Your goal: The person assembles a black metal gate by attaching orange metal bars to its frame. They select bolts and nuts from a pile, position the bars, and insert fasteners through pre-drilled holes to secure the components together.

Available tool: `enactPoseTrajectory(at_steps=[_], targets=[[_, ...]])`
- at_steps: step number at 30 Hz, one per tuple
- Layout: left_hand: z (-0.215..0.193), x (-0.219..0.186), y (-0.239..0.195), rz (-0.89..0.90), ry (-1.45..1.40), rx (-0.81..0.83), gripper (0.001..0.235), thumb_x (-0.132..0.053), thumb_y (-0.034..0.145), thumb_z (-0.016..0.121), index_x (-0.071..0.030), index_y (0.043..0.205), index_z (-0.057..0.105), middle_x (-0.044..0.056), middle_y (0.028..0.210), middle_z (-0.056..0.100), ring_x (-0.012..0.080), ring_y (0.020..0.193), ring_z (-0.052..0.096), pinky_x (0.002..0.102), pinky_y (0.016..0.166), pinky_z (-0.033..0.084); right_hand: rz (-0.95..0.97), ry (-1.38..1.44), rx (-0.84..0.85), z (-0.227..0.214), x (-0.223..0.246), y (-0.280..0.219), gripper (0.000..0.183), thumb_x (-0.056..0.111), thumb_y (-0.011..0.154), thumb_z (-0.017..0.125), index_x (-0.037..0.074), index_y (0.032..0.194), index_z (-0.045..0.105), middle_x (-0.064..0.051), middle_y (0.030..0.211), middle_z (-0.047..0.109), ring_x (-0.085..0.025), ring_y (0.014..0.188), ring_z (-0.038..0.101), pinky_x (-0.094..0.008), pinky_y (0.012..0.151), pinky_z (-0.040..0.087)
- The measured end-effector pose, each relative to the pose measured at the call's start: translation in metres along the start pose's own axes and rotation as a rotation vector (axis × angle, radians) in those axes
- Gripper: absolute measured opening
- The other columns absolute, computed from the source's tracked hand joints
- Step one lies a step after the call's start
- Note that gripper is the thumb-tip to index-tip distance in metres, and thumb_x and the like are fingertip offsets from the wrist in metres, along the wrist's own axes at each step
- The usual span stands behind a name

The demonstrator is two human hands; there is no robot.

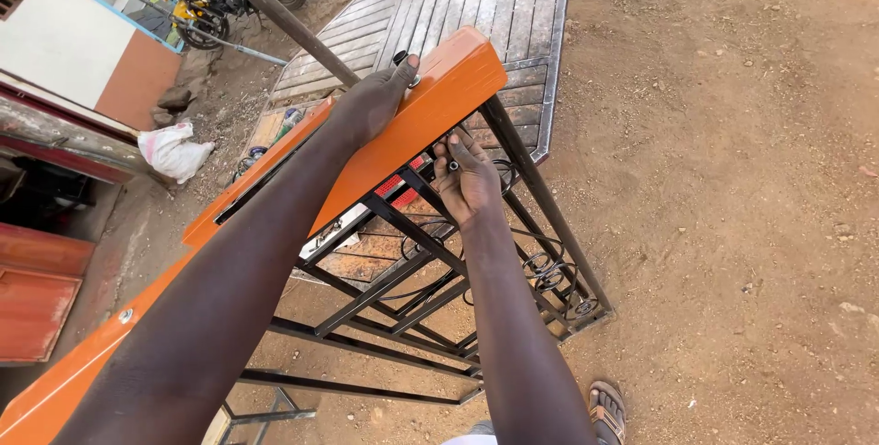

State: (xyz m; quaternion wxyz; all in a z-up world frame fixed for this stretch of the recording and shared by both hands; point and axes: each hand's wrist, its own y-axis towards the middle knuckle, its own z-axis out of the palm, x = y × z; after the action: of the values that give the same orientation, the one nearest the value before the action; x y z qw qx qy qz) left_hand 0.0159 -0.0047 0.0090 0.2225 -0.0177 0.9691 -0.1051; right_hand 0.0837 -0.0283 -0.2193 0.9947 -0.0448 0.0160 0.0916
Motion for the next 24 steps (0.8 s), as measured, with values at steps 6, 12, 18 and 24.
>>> enactPoseTrajectory(at_steps=[6,12,18,24], targets=[[0.0,-0.003,-0.001,-0.029,0.067,-0.021,0.079,-0.084,0.095,0.027,-0.027,0.135,0.065,0.015,0.122,0.069,0.0417,0.132,0.055,0.057,0.118,0.033,0.032,0.0,-0.042,0.009,0.002,-0.007,0.015,0.009,0.096,0.074,0.004,0.11,0.073,-0.013,0.094,0.076,-0.019,0.083,0.076,-0.023,0.074,0.065],[-0.003,-0.015,-0.013,-0.054,0.091,-0.03,0.079,-0.083,0.094,0.026,-0.029,0.135,0.065,0.015,0.127,0.069,0.0422,0.135,0.053,0.056,0.122,0.029,0.077,-0.005,-0.039,0.016,0.007,-0.012,0.012,0.017,0.097,0.076,0.006,0.101,0.074,-0.012,0.089,0.074,-0.019,0.08,0.073,-0.023,0.07,0.064],[-0.006,-0.017,-0.019,-0.034,0.087,-0.035,0.08,-0.081,0.095,0.024,-0.026,0.136,0.065,0.014,0.124,0.07,0.0433,0.134,0.054,0.057,0.121,0.029,0.144,-0.066,0.008,0.023,0.01,-0.01,0.027,0.035,0.101,0.068,0.009,0.095,0.067,-0.003,0.079,0.066,-0.012,0.07,0.067,-0.016,0.059,0.053],[-0.005,-0.017,-0.019,-0.04,0.088,-0.029,0.078,-0.081,0.094,0.023,-0.03,0.136,0.065,0.009,0.122,0.072,0.042,0.133,0.055,0.057,0.121,0.03,0.238,-0.077,0.026,0.035,0.009,-0.006,0.038,0.045,0.104,0.056,0.015,0.081,0.053,0.003,0.063,0.04,-0.01,0.052,0.048,-0.017,0.043,0.035]])
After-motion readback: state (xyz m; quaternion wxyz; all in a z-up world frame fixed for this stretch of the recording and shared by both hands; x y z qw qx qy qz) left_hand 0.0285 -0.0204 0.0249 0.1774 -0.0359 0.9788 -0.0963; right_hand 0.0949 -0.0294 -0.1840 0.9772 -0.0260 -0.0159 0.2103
